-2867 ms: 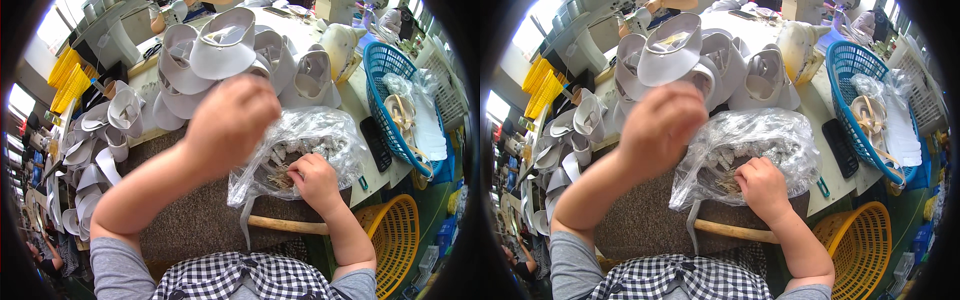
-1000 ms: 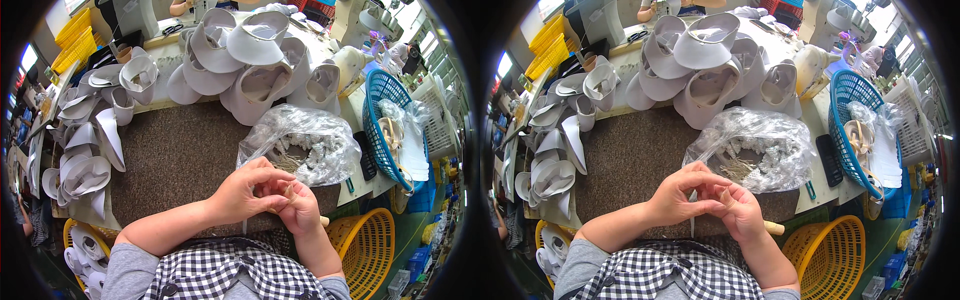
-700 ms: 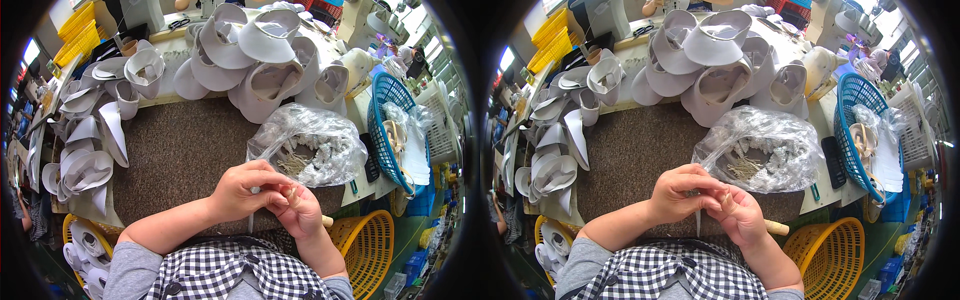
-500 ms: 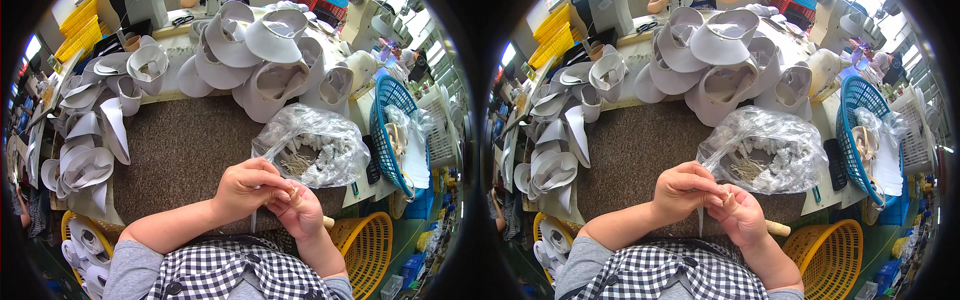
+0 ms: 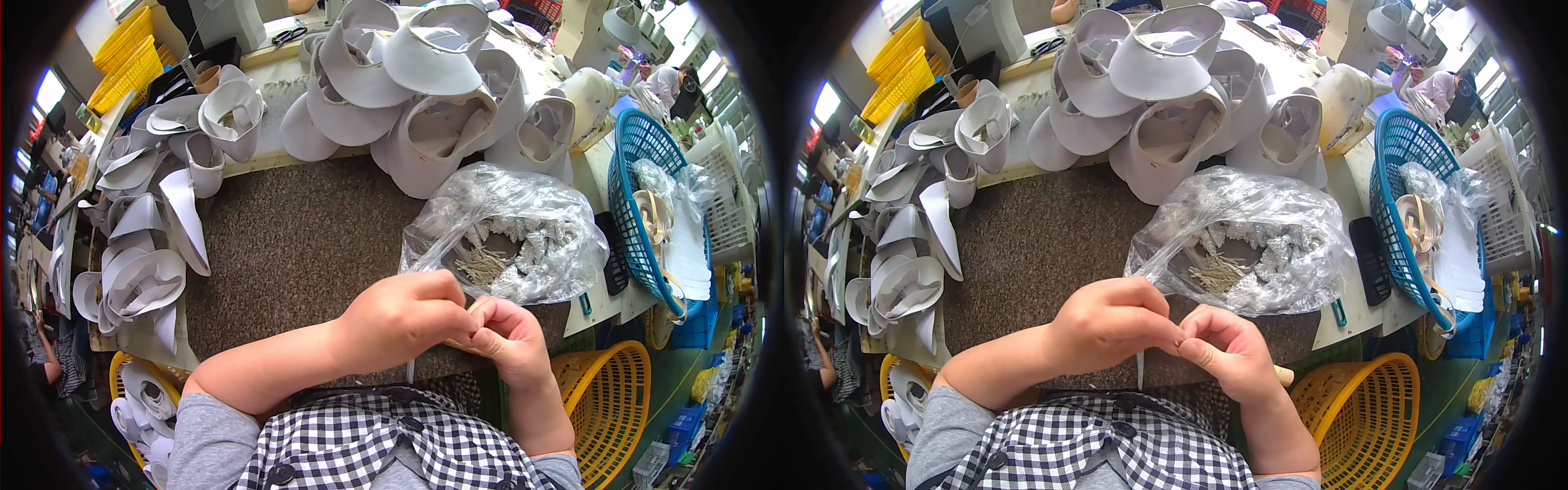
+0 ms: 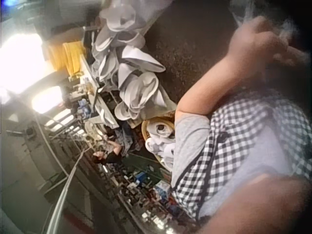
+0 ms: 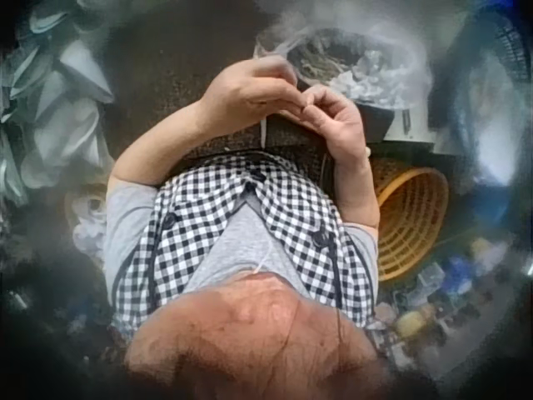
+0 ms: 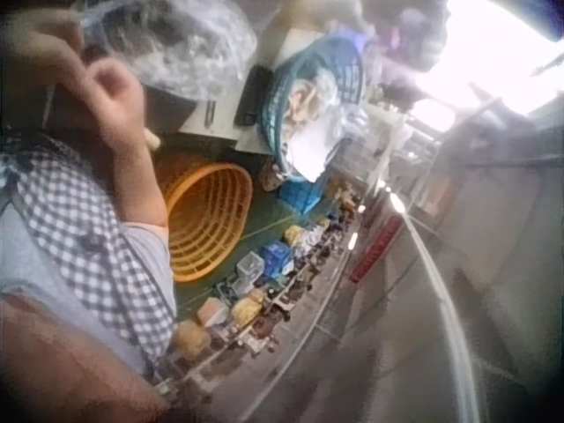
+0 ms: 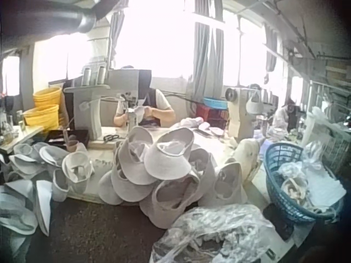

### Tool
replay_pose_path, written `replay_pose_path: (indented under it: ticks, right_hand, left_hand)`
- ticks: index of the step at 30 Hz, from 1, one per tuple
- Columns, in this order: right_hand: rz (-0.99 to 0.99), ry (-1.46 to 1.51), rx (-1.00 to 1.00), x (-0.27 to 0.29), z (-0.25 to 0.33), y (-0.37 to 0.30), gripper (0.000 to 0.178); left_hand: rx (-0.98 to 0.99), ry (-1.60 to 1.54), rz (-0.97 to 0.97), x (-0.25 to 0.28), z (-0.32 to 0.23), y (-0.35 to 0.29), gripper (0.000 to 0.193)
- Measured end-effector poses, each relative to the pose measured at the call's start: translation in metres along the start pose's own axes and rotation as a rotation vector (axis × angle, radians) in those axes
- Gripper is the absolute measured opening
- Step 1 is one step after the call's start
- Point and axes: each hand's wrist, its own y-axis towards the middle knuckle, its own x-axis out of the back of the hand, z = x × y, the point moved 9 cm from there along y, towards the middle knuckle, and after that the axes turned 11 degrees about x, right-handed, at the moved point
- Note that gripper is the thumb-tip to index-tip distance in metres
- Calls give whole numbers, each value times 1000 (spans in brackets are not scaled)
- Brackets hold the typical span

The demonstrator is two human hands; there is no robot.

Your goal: The person assembles and flattens shoe upper components by inserting padding and supports, then striking them with a hammer.

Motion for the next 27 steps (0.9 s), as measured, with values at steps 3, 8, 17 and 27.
replay_pose_path:
  ticks: [3,8,17,27]
  right_hand:
    - [-49,-172,59,20,10,-4,9]
    - [-328,-144,150,63,8,-8,11]
    - [-310,-287,452,68,29,-16,14]
    - [-169,-423,563,15,45,8,13]
  left_hand:
    - [13,127,84,-12,-1,20,25]
    - [91,674,43,-40,59,58,19]
    - [415,237,-4,-2,52,62,14]
    - [919,-806,157,-27,57,1,23]
